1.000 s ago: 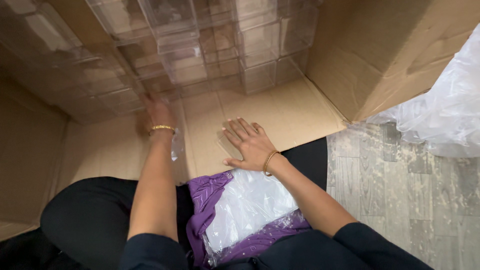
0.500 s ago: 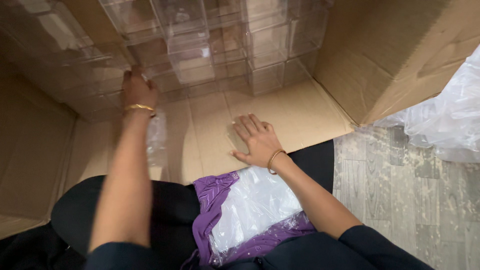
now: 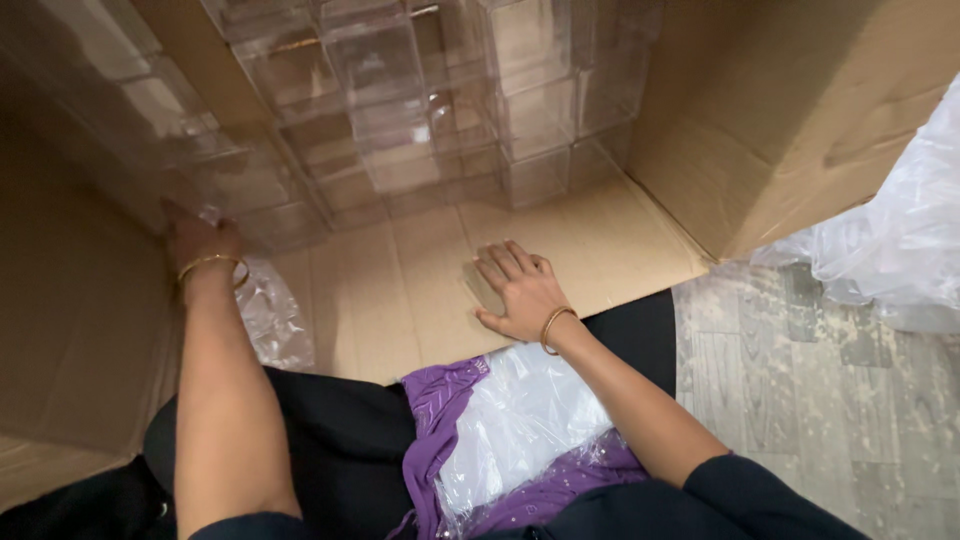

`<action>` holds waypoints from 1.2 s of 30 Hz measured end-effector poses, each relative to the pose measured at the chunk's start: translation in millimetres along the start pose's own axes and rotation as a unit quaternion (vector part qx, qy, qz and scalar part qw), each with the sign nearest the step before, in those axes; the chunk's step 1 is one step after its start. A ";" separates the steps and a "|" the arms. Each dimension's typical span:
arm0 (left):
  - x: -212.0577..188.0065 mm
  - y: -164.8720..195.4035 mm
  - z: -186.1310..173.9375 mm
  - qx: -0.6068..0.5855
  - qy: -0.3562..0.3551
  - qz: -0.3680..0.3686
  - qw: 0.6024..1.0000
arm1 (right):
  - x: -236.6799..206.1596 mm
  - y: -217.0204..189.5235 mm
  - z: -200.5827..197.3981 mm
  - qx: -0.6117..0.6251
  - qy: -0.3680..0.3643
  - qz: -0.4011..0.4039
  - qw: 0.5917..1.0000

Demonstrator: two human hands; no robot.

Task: The person sits on the floor inside a large cardboard box and packs clear plastic containers. They place containers into plastic bags, twist and wrap the bags around stacks of containers, and set the wrapped stacks aside while reaching for more containers and bags.

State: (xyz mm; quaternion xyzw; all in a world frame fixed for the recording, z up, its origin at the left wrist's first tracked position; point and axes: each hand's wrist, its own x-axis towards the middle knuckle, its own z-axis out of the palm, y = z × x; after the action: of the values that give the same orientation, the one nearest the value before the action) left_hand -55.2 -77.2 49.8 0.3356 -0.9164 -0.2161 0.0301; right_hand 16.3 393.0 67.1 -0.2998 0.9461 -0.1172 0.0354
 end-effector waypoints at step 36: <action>-77.3 109.1 28.3 0.111 -0.135 0.239 0.955 | 2.2 -0.8 -1.2 0.013 0.003 0.007 1.000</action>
State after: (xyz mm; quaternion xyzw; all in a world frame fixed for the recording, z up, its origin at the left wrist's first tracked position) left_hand -66.8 56.3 76.6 0.0756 -0.9835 -0.1432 -0.0809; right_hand 14.8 391.3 68.5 -0.2919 0.9469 -0.1297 0.0372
